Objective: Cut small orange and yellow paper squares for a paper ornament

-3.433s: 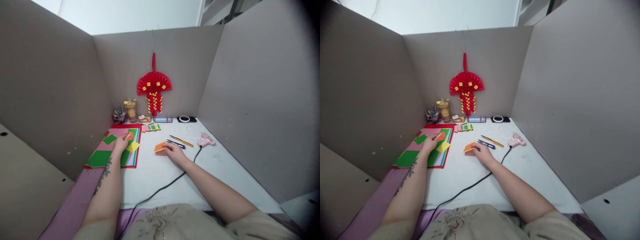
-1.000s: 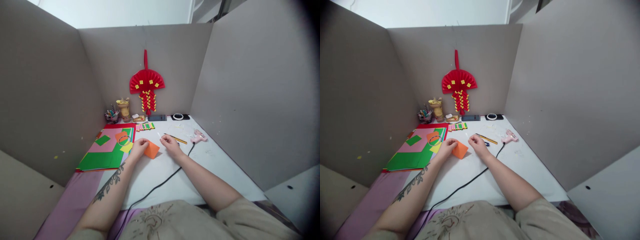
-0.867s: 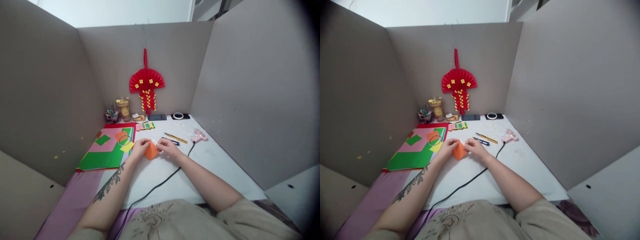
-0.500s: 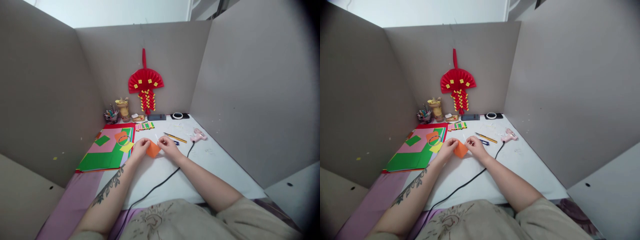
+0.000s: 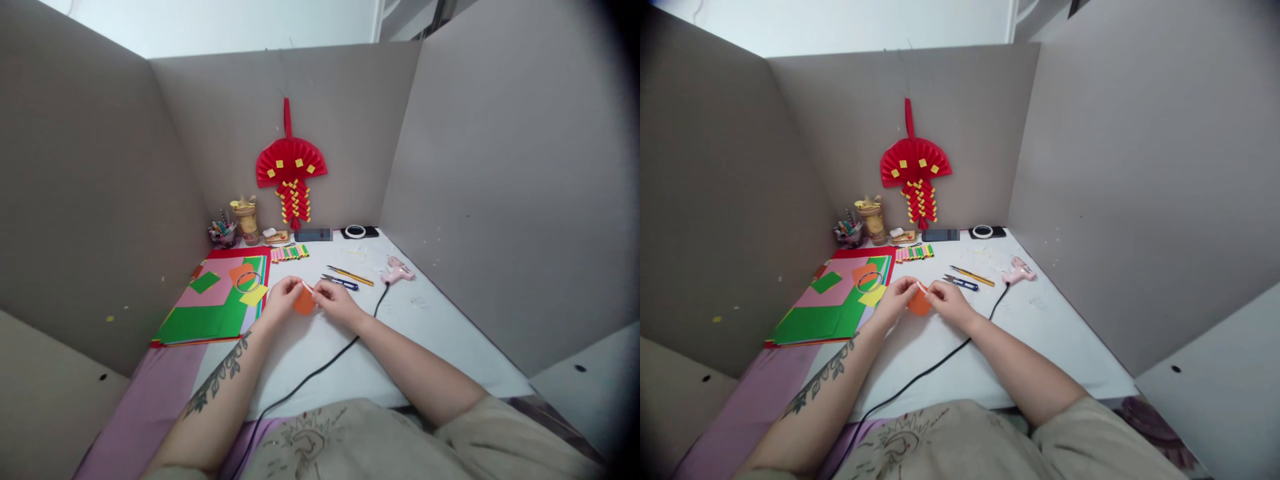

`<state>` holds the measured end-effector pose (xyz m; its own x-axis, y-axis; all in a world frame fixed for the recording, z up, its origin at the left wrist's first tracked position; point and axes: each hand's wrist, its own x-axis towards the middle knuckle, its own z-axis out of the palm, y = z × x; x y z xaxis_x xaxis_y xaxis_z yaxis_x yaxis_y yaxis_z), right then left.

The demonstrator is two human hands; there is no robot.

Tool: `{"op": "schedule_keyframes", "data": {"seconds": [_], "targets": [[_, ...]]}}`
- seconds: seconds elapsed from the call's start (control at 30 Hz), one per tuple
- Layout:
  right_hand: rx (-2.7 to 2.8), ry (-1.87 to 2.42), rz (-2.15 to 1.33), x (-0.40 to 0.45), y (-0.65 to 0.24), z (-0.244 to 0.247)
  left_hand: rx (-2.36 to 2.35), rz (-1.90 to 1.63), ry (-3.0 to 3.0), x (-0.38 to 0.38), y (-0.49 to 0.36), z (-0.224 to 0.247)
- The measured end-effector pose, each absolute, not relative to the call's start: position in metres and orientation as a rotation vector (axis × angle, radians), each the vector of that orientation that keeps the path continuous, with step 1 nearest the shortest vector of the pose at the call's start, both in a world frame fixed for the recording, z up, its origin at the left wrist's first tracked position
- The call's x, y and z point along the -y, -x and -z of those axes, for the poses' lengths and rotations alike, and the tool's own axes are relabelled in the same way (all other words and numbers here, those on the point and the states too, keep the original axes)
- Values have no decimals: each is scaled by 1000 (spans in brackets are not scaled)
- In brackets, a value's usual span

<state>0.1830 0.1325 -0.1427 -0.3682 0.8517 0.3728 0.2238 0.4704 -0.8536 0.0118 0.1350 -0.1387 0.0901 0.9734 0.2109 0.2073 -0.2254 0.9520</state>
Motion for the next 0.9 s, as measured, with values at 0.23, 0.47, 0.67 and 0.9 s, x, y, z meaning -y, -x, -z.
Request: {"op": "schedule_keyframes", "data": {"seconds": [0.23, 0.47, 0.67, 0.9], "targets": [[1871, 892, -919, -135, -186, 143, -1178, -1172, -1559, -133, -11, 135], [1870, 912, -912, -134, -185, 141, -1204, -1131, -1596, -129, -12, 131], [1868, 918, -906, -135, -187, 140, -1178, -1089, -1646, -129, -10, 132], [1856, 926, -901, -139, -187, 144, -1162, -1107, -1635, -132, -7, 138]]}}
